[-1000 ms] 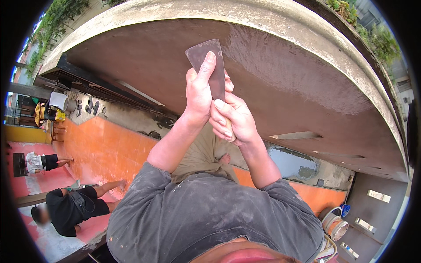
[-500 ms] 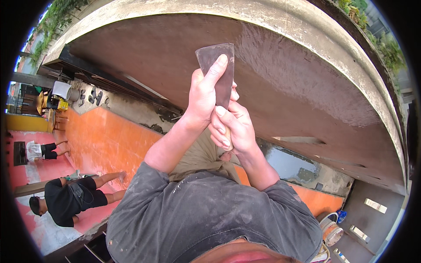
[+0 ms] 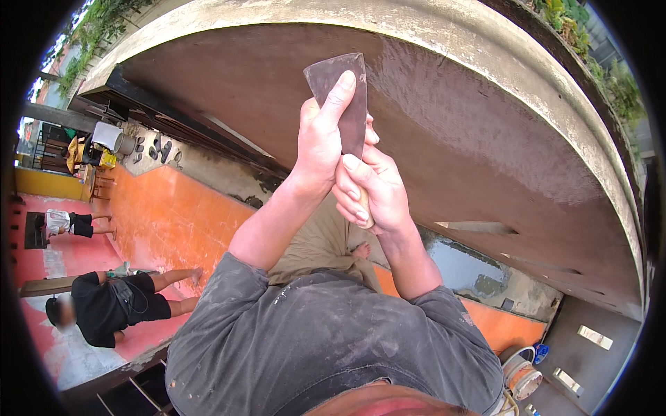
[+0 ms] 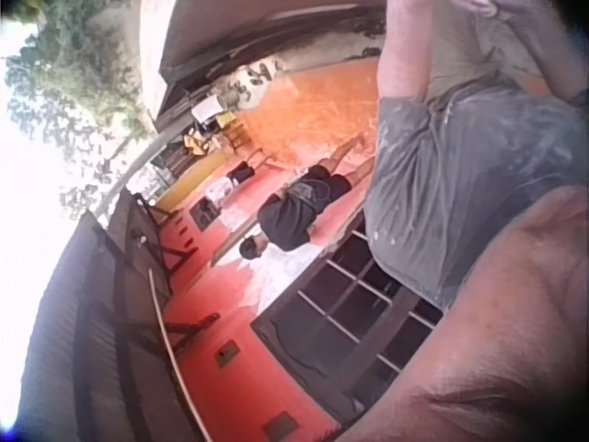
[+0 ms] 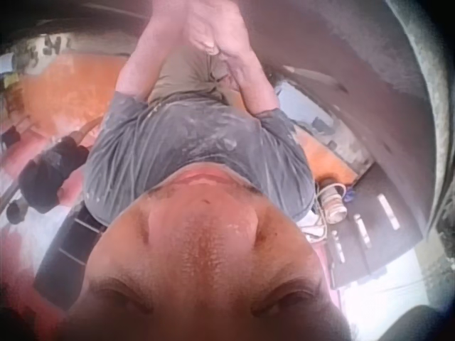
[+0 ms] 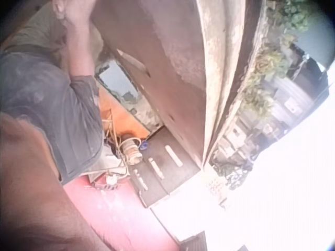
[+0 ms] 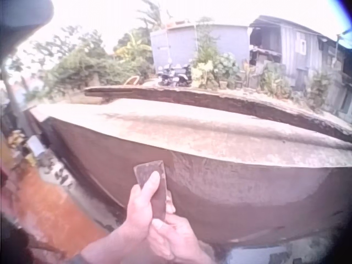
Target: The person uses a trowel to smooth a wet concrete ceiling surface. They repeatedly scrape and level the material across the overhead area, occasionally wiping the tool with their hand.
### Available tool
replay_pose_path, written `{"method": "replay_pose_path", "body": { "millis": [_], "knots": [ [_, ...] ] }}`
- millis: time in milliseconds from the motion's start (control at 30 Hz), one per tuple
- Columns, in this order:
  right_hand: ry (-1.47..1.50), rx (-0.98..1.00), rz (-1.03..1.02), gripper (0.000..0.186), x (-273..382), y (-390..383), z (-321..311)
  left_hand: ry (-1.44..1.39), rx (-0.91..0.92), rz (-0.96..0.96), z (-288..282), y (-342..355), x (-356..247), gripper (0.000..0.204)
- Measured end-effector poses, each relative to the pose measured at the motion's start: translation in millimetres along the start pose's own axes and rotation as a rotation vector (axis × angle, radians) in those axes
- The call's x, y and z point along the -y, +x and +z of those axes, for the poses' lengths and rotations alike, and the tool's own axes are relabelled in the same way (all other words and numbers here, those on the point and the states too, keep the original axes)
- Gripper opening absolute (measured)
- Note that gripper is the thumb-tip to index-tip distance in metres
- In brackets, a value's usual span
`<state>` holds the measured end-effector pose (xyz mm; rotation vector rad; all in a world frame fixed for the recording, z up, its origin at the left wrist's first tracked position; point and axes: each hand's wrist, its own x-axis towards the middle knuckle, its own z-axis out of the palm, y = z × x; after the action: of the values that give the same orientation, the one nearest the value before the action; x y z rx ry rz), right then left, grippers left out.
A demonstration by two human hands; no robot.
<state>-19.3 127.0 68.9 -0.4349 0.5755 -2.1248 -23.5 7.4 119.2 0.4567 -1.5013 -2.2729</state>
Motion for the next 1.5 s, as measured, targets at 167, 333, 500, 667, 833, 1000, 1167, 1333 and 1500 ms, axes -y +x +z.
{"method": "replay_pose_path", "body": {
  "millis": [167, 333, 500, 667, 833, 1000, 1167, 1333, 1500],
  "knots": [
    [0.047, -0.033, 0.018, 0.015, -7.5, -8.1, -2.9, 0.019, -0.044, -0.1, -0.1, -10.1, 4.9, 0.047],
    [-0.014, 0.001, -0.026, 0.017, 1.6, 4.3, 4.7, -0.004, 0.037, 0.03, 0.0, -1.6, -3.9, 0.047],
    [0.049, -0.01, -0.016, 0.015, -6.4, -8.1, 0.5, 0.011, 0.021, -0.058, -0.5, -10.2, 2.1, 0.046],
    [0.091, -0.039, -0.017, 0.014, -7.7, -10.8, 2.6, 0.001, 0.031, -0.075, 2.2, -11.7, -0.2, 0.046],
    [0.09, -0.044, -0.018, 0.016, -0.8, -4.9, 10.2, -0.015, 0.075, -0.053, -4.8, -5.3, 1.1, 0.038],
    [0.085, -0.034, -0.024, 0.015, -3.0, -11.3, 7.0, 0.014, 0.031, -0.069, 5.1, -12.1, -1.2, 0.045],
    [0.098, -0.028, -0.006, 0.016, -3.2, -10.1, 8.0, 0.006, 0.025, -0.055, 3.3, -11.6, -2.9, 0.044],
    [0.107, 0.009, -0.069, 0.016, 6.0, 1.8, 16.8, 0.02, 0.067, 0.034, 8.1, -4.4, -14.5, 0.048],
    [0.067, -0.054, -0.028, 0.016, -0.3, -6.1, 18.9, 0.017, 0.011, -0.075, 3.2, -10.3, -3.4, 0.044]
  ]
}}
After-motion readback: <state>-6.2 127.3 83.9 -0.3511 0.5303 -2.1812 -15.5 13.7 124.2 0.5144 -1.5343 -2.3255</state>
